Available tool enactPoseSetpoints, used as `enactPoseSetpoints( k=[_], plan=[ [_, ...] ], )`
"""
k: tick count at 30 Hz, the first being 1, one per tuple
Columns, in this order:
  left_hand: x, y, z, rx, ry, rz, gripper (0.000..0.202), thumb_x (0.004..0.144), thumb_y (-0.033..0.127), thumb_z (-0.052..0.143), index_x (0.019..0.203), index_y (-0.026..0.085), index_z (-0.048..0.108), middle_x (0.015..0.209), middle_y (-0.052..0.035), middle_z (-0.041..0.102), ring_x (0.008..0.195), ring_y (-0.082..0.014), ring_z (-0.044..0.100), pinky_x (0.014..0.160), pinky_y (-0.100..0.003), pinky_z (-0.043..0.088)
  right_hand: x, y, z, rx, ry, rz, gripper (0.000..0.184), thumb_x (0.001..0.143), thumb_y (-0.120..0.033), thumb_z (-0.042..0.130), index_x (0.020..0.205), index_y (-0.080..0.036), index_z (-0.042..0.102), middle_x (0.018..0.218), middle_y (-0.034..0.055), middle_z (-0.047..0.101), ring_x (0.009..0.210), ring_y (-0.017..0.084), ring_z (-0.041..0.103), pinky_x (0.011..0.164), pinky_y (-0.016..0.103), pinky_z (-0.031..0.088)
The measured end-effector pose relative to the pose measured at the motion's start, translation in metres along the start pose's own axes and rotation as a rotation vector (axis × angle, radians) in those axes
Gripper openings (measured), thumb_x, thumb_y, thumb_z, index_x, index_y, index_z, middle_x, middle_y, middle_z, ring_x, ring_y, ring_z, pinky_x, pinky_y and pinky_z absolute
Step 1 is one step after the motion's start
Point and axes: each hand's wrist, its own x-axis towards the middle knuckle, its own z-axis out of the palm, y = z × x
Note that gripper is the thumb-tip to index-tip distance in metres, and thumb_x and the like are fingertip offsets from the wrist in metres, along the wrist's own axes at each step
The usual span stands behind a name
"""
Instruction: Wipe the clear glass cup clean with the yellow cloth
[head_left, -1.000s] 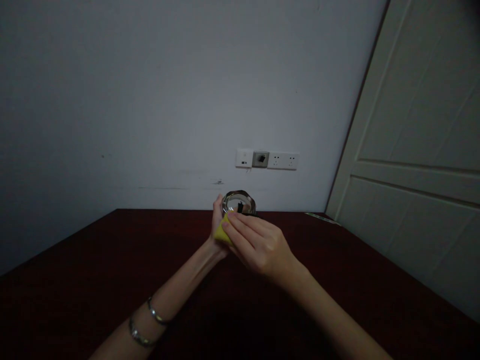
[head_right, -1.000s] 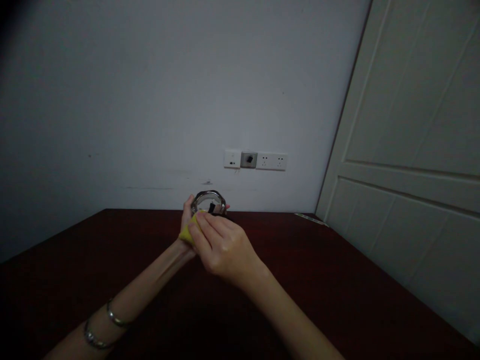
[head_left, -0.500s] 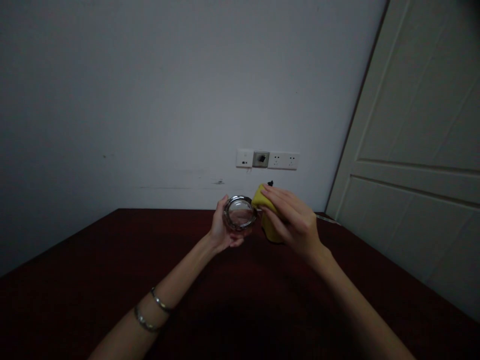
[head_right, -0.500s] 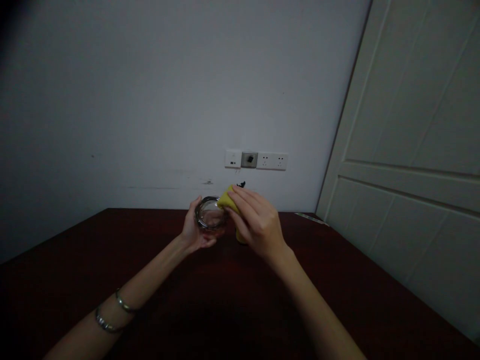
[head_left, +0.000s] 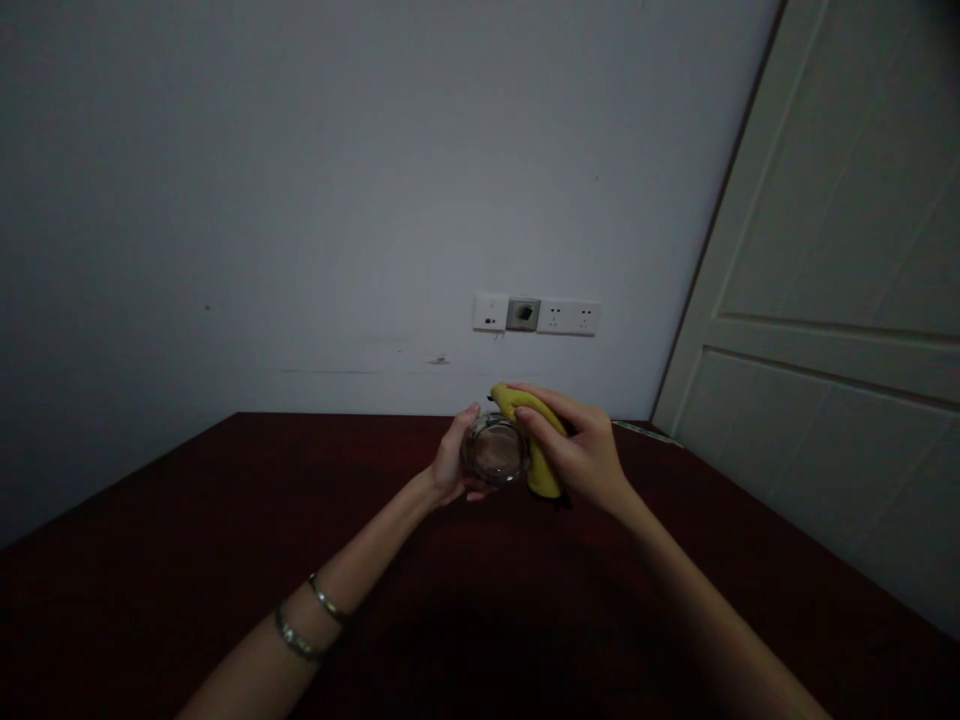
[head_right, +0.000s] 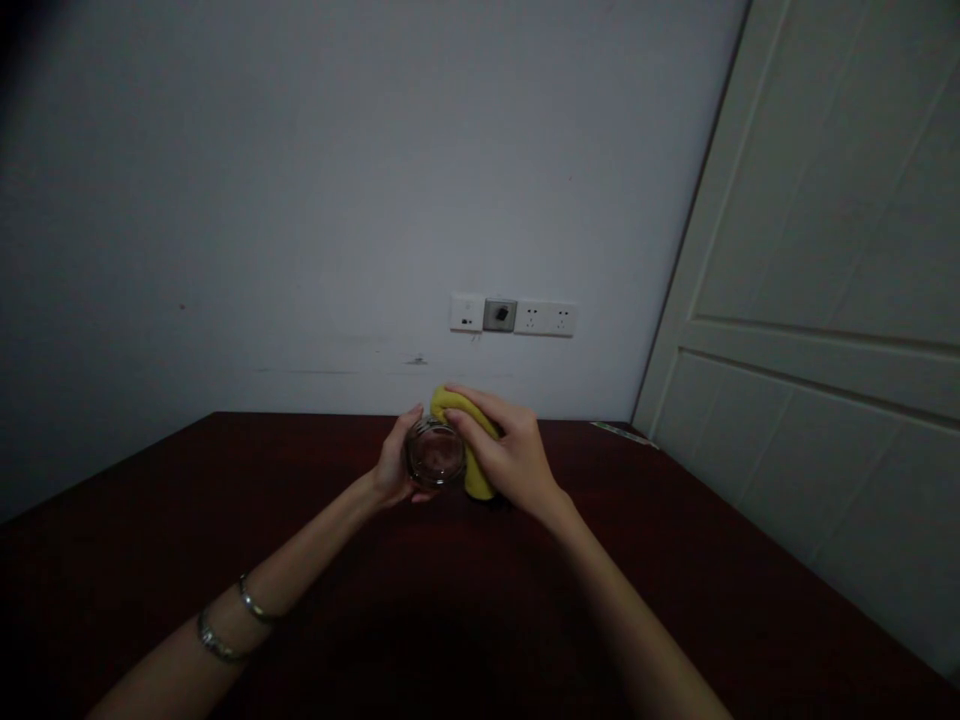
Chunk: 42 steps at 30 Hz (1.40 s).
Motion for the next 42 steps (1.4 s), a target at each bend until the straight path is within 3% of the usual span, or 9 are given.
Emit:
enactPoseSetpoints(
  k=[7,14,22,25,30,34,42],
  plan=[
    [-0.001,0.006,0.005,-0.127,-0.091,-0.055,0.077,0.078,0.074,0.022,0.078,0.009,0.063,0.058,-0.0095,0.061,0.027,-0.0067,0.032,0.024,-0.018,0.019,0.002,0.003,-0.003,0.039,0.001,0.093,0.024,0.082,-0.031,0.062,0.101,-0.019,0.071,0.101,0.0061,0.074,0.090,0.020,0.070,0.081,0.035,0.058],
    [-0.003,0.012,0.010,-0.298,-0.036,-0.041,0.078,0.078,0.075,0.016,0.076,0.011,0.060,0.046,-0.0049,0.053,0.027,-0.0036,0.020,0.026,-0.015,0.022,0.002,0.005,-0.001,0.050,0.031,0.170,0.026,0.082,-0.033,0.061,0.101,-0.018,0.072,0.097,0.0057,0.075,0.085,0.020,0.071,0.076,0.034,0.058],
    [-0.004,0.018,0.016,-0.363,-0.043,-0.038,0.077,0.082,0.069,0.011,0.077,0.011,0.061,0.047,-0.0062,0.054,0.026,-0.0036,0.020,0.026,-0.015,0.020,-0.001,0.008,-0.003,0.019,0.034,0.121,0.025,0.081,-0.031,0.063,0.102,-0.019,0.071,0.098,0.0051,0.074,0.085,0.019,0.071,0.077,0.032,0.057],
    [-0.003,0.020,0.016,-0.402,0.015,-0.043,0.079,0.083,0.067,0.010,0.074,0.009,0.062,0.046,-0.0075,0.054,0.025,-0.0040,0.021,0.025,-0.015,0.019,-0.003,0.009,-0.003,-0.022,0.024,0.030,0.024,0.082,-0.028,0.063,0.104,-0.021,0.071,0.101,0.0056,0.074,0.087,0.020,0.070,0.079,0.033,0.057],
    [-0.003,0.025,0.020,-0.472,0.166,-0.036,0.071,0.090,0.052,0.009,0.065,0.008,0.059,0.043,-0.0082,0.052,0.024,-0.0043,0.023,0.024,-0.014,0.019,-0.004,0.014,0.000,-0.102,-0.056,-0.283,0.032,0.082,-0.019,0.063,0.114,-0.023,0.066,0.108,0.0093,0.071,0.099,0.022,0.066,0.087,0.040,0.054],
    [-0.004,0.027,0.026,-0.503,0.213,-0.027,0.067,0.092,0.043,0.008,0.060,0.009,0.056,0.041,-0.0070,0.048,0.023,-0.0046,0.023,0.024,-0.014,0.020,-0.007,0.019,0.004,-0.207,-0.038,-0.427,0.037,0.084,-0.013,0.058,0.121,-0.022,0.061,0.113,0.0142,0.066,0.101,0.023,0.063,0.084,0.041,0.054],
    [-0.006,0.028,0.034,-0.416,0.325,0.107,0.063,0.089,0.055,0.016,0.062,0.013,0.055,0.040,0.0008,0.043,0.023,-0.0051,0.022,0.025,-0.016,0.016,-0.014,0.021,0.008,-0.328,0.010,-0.588,0.048,0.082,-0.008,0.059,0.129,-0.017,0.053,0.118,0.0199,0.060,0.106,0.026,0.059,0.084,0.043,0.054]
  ],
)
